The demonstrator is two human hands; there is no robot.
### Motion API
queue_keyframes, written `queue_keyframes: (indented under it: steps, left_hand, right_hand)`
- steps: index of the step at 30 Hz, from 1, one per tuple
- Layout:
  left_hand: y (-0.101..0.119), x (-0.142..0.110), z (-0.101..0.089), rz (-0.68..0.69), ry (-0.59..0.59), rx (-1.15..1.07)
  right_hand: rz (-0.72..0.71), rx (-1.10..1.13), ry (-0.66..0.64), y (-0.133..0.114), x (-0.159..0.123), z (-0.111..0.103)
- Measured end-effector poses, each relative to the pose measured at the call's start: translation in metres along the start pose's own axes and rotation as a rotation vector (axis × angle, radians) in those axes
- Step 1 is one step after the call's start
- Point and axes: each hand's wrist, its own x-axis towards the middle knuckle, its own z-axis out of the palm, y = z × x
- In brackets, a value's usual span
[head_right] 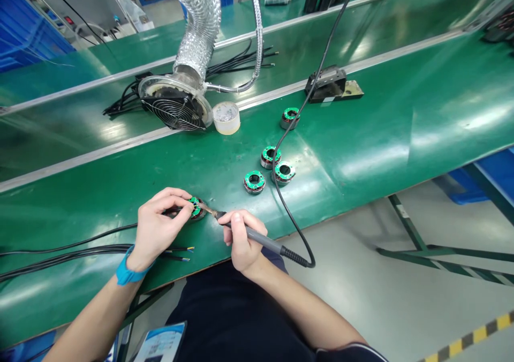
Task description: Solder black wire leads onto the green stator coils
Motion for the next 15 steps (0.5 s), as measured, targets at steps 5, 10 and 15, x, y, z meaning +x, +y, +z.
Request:
queue_keyframes:
  steps: [5,10,15]
  left_hand:
    - [0.0001,-0.0008,0.0016,-0.016,-0.004,0.004]
    - [-0.0028,-0.0006,0.0005,-0.032,-0.031,-0.022]
    - [-0.0044,0.0003,0.0001,-0.02,-0.06,-0.009]
  right_hand:
    - [0.011,-0.025,-0.03,-0.0028,0.003,0.003]
    - [0.0,-0.006,-0.033,-0.0014,0.0026,0.0024]
    - [0.032,-0.021,-0.04,-0.0002,0.005,0.0021]
